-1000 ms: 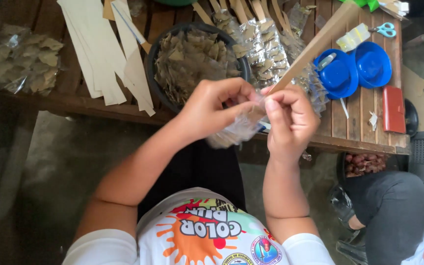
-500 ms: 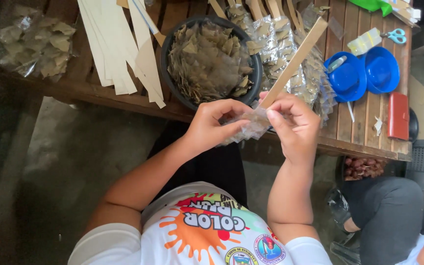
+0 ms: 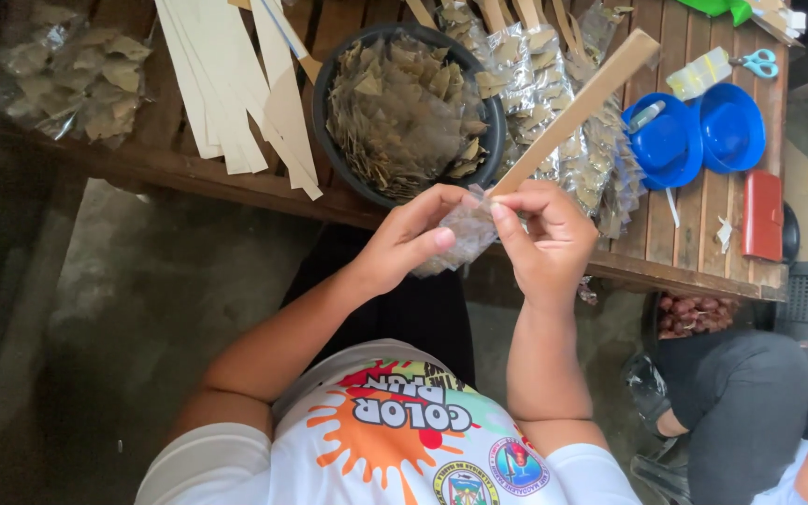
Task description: The person places small plastic bags filled with items onto thin wooden sticks, securing each bag with blue tape using a tape dispenser.
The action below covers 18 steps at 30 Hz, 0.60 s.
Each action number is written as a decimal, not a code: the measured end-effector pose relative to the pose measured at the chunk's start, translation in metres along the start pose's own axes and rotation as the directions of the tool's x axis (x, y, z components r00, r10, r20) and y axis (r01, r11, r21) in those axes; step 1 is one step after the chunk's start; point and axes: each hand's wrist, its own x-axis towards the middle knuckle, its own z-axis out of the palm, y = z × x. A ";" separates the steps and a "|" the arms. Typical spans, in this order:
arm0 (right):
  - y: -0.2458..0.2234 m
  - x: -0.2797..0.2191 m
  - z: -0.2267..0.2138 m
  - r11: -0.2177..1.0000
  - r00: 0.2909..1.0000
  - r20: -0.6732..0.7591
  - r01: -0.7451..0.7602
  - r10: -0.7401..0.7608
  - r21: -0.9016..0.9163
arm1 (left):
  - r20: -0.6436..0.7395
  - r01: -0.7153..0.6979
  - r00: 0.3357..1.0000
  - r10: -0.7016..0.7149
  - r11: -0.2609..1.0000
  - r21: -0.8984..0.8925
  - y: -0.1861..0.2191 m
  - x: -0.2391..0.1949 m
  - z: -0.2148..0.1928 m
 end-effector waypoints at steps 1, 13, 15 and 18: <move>-0.003 0.001 0.001 1.000 1.000 0.003 0.001 -0.001 0.000 | -0.002 -0.003 1.000 0.003 1.000 -0.001 0.001 0.000 0.000; -0.007 0.004 0.005 0.998 0.997 0.075 -0.036 0.032 0.046 | -0.226 0.029 0.973 0.043 0.951 0.308 0.015 -0.007 0.008; -0.010 0.002 0.008 0.990 0.994 0.061 -0.099 0.094 0.096 | -0.231 0.022 0.971 0.068 0.932 0.363 0.015 -0.008 0.007; 0.006 -0.002 0.003 0.993 0.996 0.031 -0.089 0.087 0.082 | -0.249 0.022 0.966 0.068 0.939 0.344 0.016 -0.008 0.009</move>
